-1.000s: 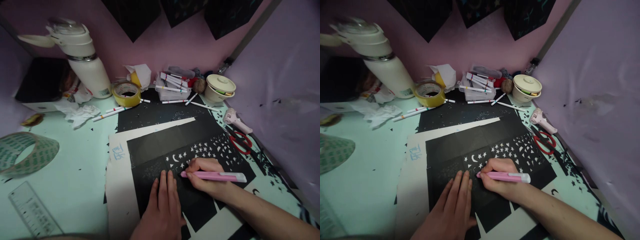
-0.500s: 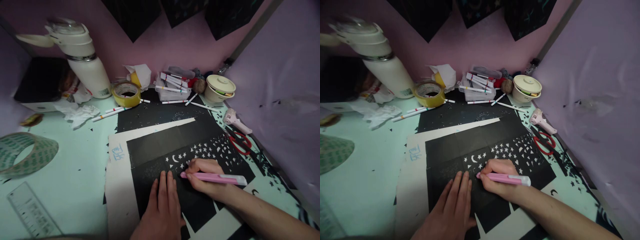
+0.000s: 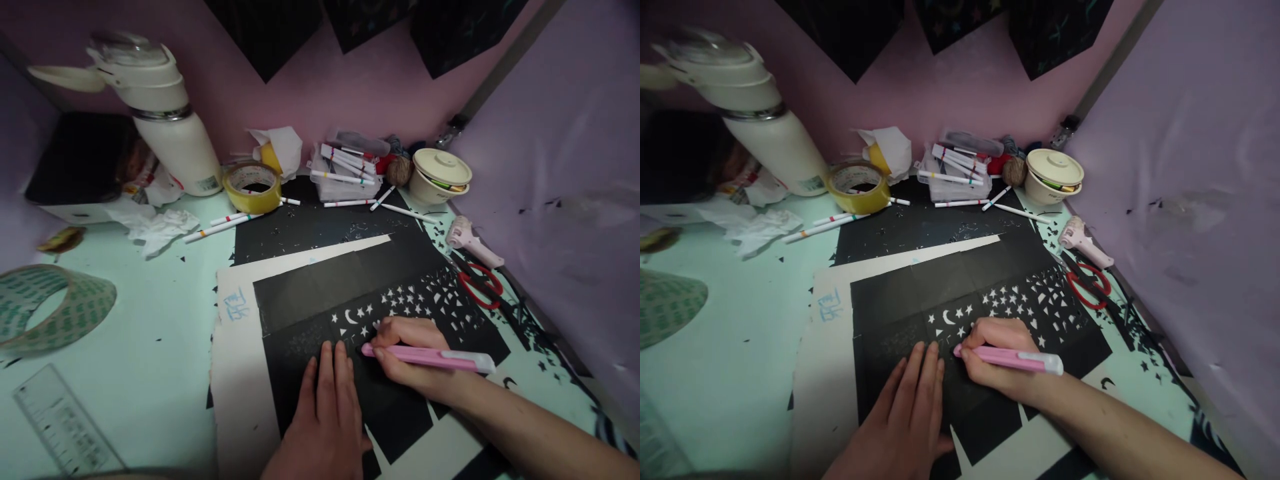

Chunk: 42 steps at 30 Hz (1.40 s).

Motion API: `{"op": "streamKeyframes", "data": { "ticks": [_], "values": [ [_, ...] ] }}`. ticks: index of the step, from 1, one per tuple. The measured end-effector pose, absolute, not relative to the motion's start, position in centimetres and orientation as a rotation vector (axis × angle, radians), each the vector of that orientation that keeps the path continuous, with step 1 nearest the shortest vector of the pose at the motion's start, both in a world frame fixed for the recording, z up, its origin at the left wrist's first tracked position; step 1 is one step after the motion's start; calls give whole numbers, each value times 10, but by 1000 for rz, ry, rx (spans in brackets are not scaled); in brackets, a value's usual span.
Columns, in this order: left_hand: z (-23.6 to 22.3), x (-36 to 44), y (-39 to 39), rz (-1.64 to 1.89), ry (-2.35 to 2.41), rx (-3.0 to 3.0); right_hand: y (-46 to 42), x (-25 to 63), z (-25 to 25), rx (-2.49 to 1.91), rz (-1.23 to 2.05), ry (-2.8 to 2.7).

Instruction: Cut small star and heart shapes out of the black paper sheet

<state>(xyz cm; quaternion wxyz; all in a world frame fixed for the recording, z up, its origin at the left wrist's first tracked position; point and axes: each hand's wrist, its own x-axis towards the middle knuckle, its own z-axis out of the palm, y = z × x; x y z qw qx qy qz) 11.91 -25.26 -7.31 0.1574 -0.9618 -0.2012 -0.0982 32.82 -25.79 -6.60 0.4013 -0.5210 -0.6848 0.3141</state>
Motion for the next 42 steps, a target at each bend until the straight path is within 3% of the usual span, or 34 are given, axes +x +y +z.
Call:
{"op": "streamKeyframes", "data": {
  "ticks": [11,21,42],
  "values": [
    [-72,123,-251,-365,-597,-2739,-259,331,-67,-1440,768,-1560],
    [-76,125,-256,-419,-679,-2717,-256,328,-59,-1588,1054,-1317],
    [-76,126,-257,-452,-701,-2741,-255,329,-66,-1598,913,-1553]
  ]
}}
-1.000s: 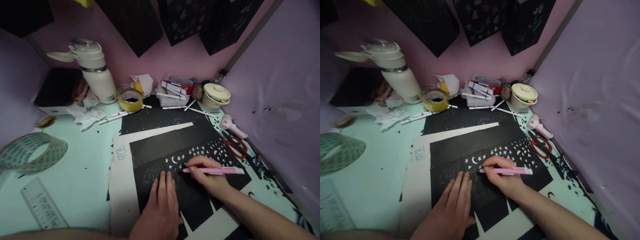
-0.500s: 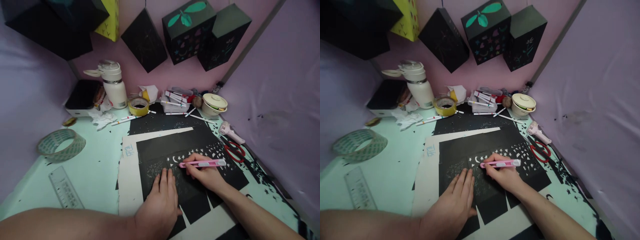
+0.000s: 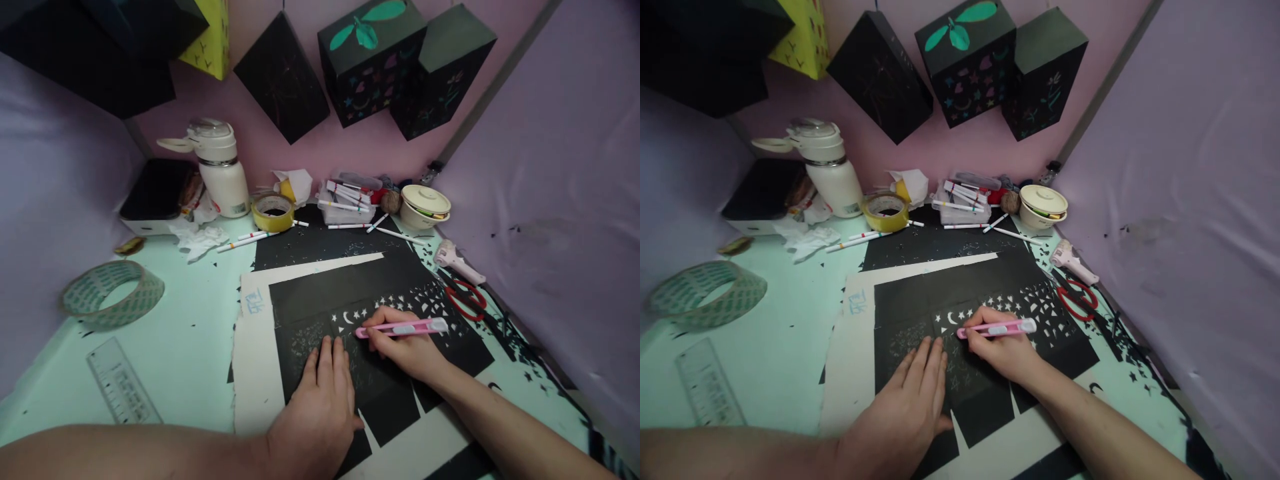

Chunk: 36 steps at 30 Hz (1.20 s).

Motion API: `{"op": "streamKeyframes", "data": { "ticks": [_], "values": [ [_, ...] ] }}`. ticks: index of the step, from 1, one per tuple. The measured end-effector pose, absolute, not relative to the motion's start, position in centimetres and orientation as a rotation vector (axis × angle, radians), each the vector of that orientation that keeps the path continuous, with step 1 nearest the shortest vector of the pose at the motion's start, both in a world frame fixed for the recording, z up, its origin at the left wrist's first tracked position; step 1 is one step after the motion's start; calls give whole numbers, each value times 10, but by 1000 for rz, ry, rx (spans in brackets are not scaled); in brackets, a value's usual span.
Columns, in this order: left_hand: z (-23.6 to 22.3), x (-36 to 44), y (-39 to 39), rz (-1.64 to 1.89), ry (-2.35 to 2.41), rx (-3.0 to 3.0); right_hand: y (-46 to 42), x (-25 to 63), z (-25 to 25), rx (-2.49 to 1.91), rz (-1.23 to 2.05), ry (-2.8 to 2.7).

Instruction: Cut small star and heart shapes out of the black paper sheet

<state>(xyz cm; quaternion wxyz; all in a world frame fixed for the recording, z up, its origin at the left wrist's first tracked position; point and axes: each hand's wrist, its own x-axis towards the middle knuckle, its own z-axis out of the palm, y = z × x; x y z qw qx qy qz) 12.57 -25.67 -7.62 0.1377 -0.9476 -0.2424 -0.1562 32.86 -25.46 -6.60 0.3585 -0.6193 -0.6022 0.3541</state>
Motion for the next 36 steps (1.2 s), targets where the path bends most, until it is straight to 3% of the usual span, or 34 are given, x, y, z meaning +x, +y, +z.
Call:
{"op": "streamKeyframes", "data": {
  "ticks": [36],
  "values": [
    [-71,125,-258,-352,-693,-2753,-261,328,-63,-1494,760,-1590]
  ]
}}
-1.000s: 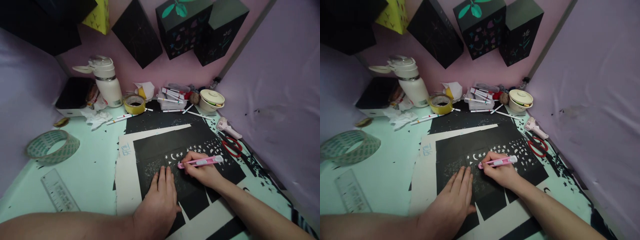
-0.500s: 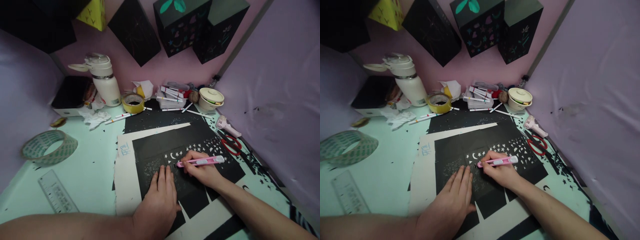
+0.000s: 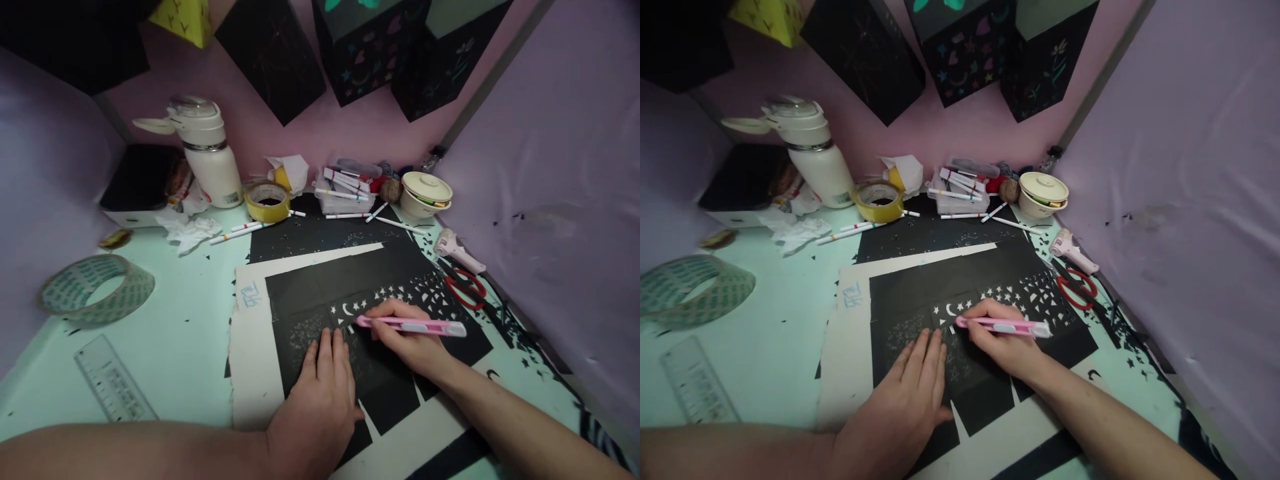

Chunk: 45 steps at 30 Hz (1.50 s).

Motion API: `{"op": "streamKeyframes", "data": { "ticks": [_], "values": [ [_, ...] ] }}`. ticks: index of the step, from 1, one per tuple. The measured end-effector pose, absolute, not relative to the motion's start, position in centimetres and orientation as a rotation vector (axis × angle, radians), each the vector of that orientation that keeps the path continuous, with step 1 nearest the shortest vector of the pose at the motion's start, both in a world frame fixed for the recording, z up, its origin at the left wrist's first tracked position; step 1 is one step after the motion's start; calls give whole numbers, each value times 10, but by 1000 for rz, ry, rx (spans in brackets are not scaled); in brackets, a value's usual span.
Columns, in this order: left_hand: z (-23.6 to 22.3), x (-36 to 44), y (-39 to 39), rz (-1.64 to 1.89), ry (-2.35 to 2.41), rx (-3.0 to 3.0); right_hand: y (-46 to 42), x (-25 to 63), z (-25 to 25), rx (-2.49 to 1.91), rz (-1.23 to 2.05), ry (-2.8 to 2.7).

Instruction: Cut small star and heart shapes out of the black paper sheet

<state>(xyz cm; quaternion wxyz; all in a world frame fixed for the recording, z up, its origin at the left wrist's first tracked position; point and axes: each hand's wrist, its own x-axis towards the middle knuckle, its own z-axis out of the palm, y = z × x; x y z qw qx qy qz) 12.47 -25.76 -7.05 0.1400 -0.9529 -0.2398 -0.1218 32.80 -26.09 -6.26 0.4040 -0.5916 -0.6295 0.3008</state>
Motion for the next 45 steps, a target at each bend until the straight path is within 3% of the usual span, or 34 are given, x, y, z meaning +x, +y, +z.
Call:
{"op": "streamKeyframes", "data": {
  "ticks": [14,29,35,40,45],
  "values": [
    [-70,127,-261,-326,-697,-2751,-262,306,-73,-1554,332,-1914],
    [-66,128,-257,-286,-680,-2784,-261,298,-80,-1550,237,-2075],
    [-70,127,-259,-317,-692,-2761,-256,309,-75,-1540,299,-1589],
    [-72,126,-258,-286,-670,-2769,-237,350,-51,-1511,-165,-1161],
    [-74,126,-258,-316,-674,-2765,-229,385,-48,-1673,-90,-1122]
  ]
}}
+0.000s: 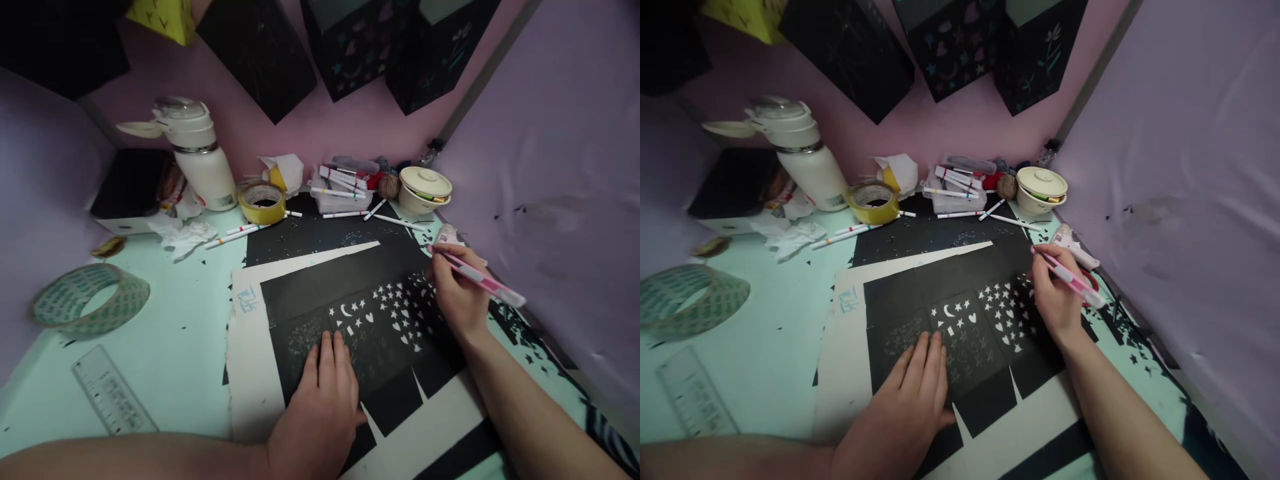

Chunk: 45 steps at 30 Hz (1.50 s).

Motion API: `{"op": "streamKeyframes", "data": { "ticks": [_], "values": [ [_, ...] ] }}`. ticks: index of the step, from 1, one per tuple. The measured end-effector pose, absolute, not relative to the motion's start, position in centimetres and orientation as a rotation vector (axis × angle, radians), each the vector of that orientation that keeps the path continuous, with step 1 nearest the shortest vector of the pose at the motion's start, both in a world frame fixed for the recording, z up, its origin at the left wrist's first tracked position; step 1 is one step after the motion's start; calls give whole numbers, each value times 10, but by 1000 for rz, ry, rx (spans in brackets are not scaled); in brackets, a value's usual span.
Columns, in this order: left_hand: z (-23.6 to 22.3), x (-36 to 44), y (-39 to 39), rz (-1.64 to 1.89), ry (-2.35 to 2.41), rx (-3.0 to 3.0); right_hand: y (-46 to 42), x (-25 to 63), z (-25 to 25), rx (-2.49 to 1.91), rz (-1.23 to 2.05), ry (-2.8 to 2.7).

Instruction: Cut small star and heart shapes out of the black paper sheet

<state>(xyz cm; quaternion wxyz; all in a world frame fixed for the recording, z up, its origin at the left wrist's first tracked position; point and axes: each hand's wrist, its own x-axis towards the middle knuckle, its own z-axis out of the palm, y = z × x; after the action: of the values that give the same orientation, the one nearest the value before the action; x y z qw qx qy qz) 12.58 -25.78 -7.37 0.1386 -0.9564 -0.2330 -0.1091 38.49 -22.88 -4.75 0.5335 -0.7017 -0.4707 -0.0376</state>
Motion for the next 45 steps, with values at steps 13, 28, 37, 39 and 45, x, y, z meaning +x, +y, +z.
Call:
{"op": "streamKeyframes", "data": {
  "ticks": [13,28,37,39,45],
  "values": [
    [-68,127,-243,-312,-618,-2922,-243,339,-71,-1408,913,-1456],
    [-63,127,-245,-418,-112,-3013,-242,342,-70,-1465,877,-1521],
    [-72,126,-253,-392,-358,-2959,-248,345,-53,-1518,899,-1544],
    [-71,126,-252,-403,-311,-2951,-249,345,-52,-1548,899,-1551],
    [-69,125,-253,-396,-265,-2950,-248,348,-56,-1490,916,-1692]
  ]
}}
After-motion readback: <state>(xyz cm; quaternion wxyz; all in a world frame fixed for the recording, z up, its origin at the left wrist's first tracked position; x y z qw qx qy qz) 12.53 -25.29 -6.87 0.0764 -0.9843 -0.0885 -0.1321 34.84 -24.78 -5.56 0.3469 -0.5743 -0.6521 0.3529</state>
